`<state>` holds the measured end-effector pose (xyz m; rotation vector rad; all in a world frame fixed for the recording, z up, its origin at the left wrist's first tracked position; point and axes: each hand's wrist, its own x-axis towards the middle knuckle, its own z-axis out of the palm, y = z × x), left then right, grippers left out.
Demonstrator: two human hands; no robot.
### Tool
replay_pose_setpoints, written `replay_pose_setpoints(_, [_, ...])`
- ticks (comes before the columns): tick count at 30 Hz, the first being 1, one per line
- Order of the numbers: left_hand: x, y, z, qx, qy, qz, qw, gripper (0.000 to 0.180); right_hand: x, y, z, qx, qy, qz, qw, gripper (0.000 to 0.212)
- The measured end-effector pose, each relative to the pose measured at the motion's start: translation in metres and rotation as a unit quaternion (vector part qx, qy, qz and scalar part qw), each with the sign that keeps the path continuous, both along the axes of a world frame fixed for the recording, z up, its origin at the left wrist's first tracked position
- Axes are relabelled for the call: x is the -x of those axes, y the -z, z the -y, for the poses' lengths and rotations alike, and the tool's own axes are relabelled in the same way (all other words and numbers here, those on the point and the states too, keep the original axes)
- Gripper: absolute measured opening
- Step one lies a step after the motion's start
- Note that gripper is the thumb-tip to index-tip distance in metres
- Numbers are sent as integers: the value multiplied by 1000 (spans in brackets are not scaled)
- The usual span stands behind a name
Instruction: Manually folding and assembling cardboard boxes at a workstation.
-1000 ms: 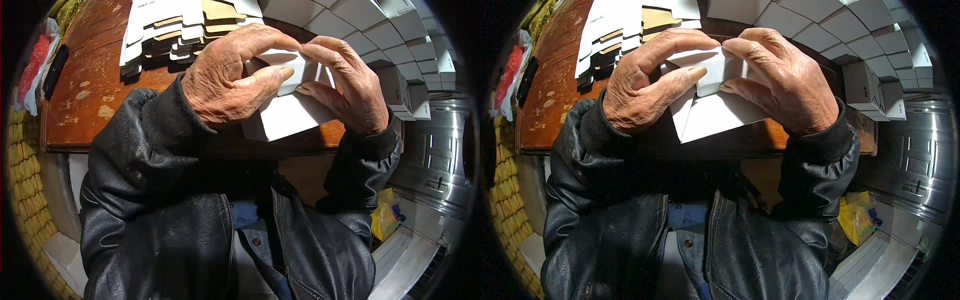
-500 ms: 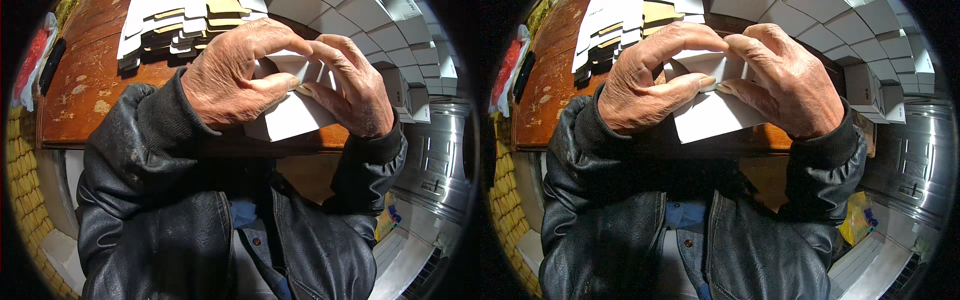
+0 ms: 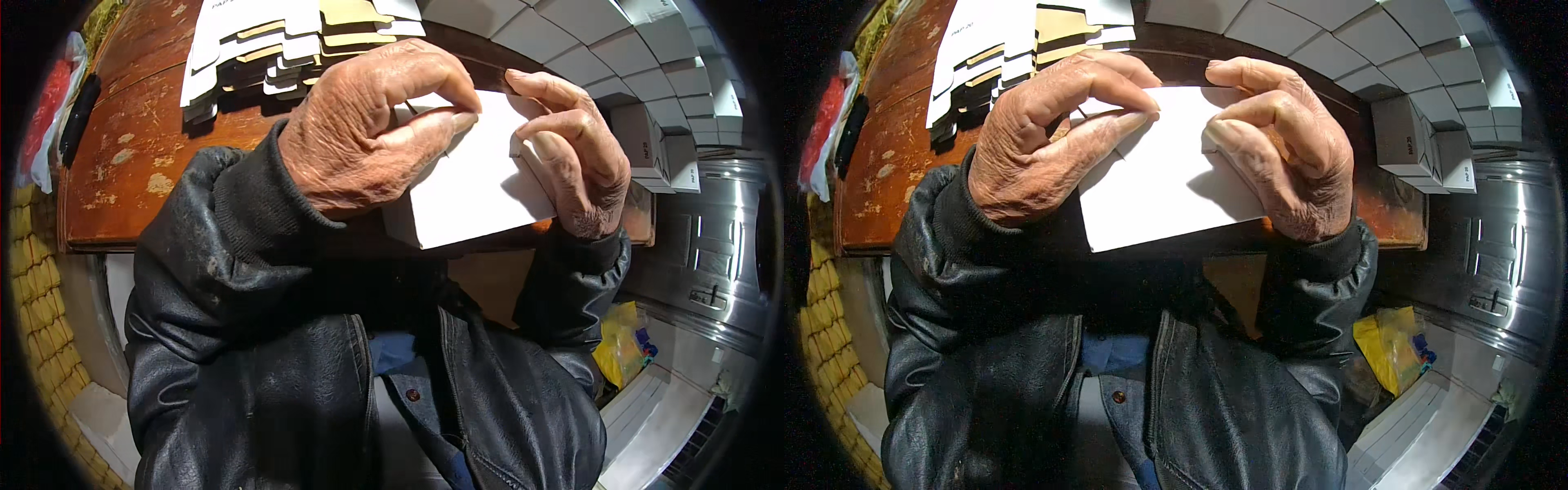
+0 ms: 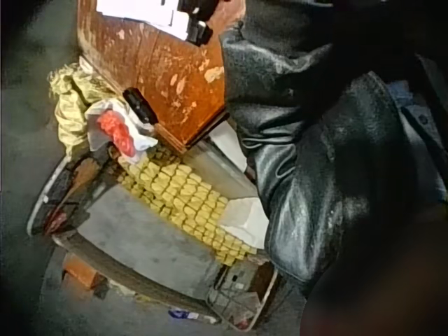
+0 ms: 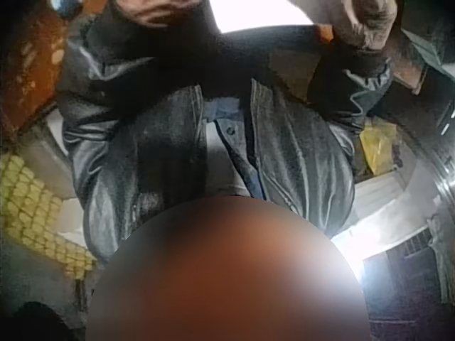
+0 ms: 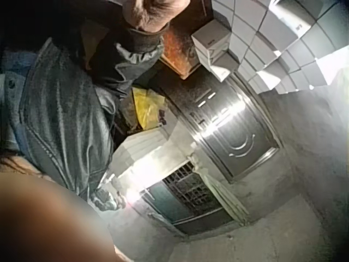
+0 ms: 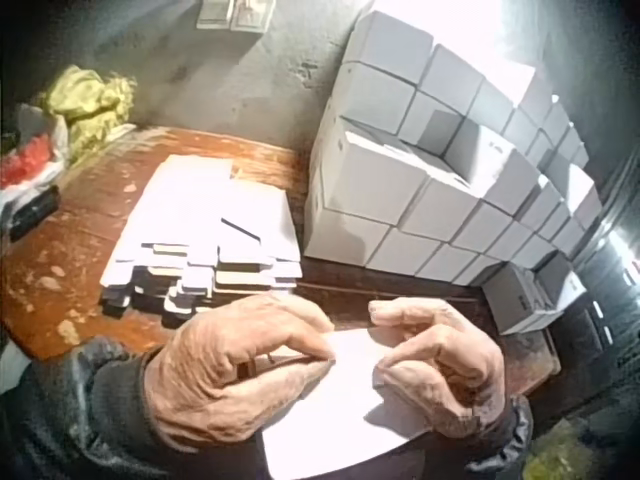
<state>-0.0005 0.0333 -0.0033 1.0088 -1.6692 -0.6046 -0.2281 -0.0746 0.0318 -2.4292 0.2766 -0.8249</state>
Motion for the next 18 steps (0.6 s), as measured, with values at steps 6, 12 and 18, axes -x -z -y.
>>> replay_pose_setpoints(6, [3, -6, 0, -135, 9, -67, 988, 34, -3, 18, -20, -200, 95, 61, 973, 40])
replay_pose_setpoints(12, [7, -8, -5, -192, 31, -132, 972, 48, -2, 21, -25, -302, 109, 65, 945, 38])
replay_pose_setpoints(18, [8, -4, -8, -190, 20, -144, 971, 48, -5, 23, -33, -391, 119, 89, 908, 43])
